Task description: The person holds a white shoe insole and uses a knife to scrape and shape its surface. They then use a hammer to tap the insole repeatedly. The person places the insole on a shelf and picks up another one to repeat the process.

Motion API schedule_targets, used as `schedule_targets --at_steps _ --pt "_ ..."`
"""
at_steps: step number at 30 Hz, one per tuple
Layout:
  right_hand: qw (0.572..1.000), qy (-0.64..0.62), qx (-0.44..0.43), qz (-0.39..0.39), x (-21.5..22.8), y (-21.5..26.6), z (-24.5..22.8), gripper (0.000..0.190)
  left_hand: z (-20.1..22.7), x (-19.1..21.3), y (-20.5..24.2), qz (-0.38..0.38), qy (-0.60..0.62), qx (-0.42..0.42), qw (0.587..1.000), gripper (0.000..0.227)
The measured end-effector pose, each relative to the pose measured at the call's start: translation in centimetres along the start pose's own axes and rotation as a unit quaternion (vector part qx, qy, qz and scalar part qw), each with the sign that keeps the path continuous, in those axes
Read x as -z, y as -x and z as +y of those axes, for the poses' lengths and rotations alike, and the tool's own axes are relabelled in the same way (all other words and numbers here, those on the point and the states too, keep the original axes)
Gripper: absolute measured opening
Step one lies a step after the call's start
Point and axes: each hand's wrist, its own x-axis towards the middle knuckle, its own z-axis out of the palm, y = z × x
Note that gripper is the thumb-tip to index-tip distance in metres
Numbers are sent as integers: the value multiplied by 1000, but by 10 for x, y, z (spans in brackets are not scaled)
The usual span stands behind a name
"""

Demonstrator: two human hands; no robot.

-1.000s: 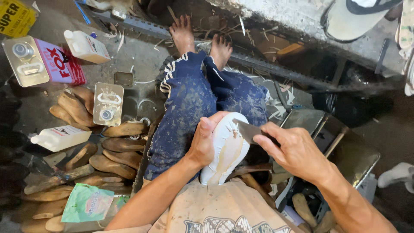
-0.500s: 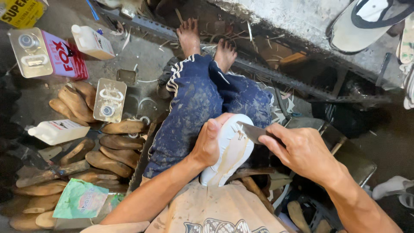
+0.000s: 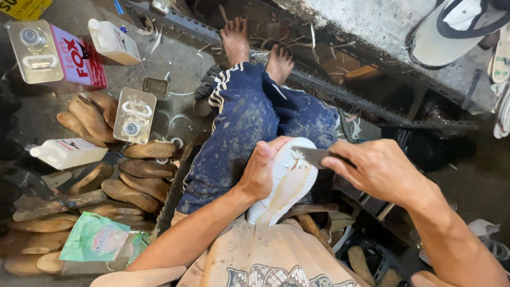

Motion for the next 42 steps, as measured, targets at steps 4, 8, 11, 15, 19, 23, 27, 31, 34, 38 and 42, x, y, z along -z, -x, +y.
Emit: schedule_targets --at_steps 4,8,11,15,19,23,27,31,34,38,42 --pt "997 68 9 23 8 -25 -10 27 -19 4 -5 22 -55 -70 996 99" --pt "997 15 75 -3 9 -9 4 24 -14 1 1 13 39 12 999 116" --pt "997 52 51 -20 13 -24 -5 27 -21 4 -3 21 -7 -28 999 108" --pt "995 80 56 11 6 -24 -10 28 -21 4 0 12 40 -23 999 109" --pt "996 73 48 -20 7 -5 1 26 -12 1 -2 12 49 10 999 117" --pt "993 118 24 5 6 -25 -16 30 -22 3 -3 26 -77 -56 995 108" --pt "996 78 42 15 5 -12 -15 26 -13 2 0 10 2 -27 1000 115" --pt "997 59 11 -43 6 -9 -7 25 -11 4 -3 14 -21 -9 1000 116" --pt "995 96 20 18 5 -21 -19 29 -23 6 -3 7 -52 -41 998 106" --pt "996 76 31 -26 -1 3 -7 29 -23 8 -3 14 46 -19 999 114" --pt "997 22 12 78 5 22 0 21 -26 6 -7 24 74 -14 997 112"
